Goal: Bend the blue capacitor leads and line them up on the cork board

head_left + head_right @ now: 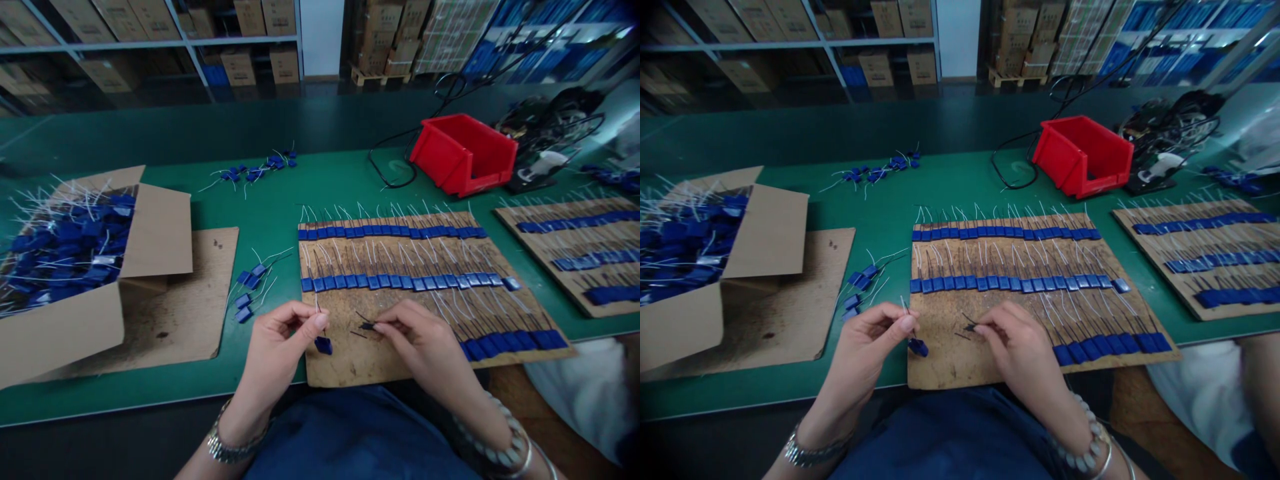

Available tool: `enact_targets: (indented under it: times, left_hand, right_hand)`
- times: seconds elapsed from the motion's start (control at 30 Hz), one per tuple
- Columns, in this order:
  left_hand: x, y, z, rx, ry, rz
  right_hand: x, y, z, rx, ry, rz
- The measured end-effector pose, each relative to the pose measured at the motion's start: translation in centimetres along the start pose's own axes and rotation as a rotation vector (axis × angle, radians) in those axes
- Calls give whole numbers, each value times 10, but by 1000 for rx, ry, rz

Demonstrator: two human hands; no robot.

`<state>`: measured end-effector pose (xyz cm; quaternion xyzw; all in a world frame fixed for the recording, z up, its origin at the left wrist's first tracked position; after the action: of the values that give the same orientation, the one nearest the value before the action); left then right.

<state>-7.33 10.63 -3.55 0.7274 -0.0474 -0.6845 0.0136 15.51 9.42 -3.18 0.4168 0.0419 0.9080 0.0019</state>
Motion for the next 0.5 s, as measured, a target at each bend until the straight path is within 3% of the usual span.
enact_targets:
  times: [0.13,0.23,0.37,0.5]
  left_hand:
    - [-1,0,-9,45,-25,18]
    - [-4,1,-25,120,-1,38]
    - [-12,5,-50,230,94,69]
    - [-16,10,-63,281,201,122]
  right_hand:
    - [-17,-9,4,104,-604,-256]
    - [-9,-13,1,211,-954,-335]
    - [16,-15,4,263,-1092,-302]
    - [35,-19,8,214,-1055,-228]
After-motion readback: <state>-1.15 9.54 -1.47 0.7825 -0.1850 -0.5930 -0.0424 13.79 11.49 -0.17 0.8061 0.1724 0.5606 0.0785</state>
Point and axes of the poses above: each hand's wrist, its own y-axis away from the middle knuckle, its own z-axis out of the back of the hand, x = y × z, the point moved 8 cm from there along -y, towards the middle knuckle, and after that the axes turned 10 degrees about -z, right-handed, at the moved point
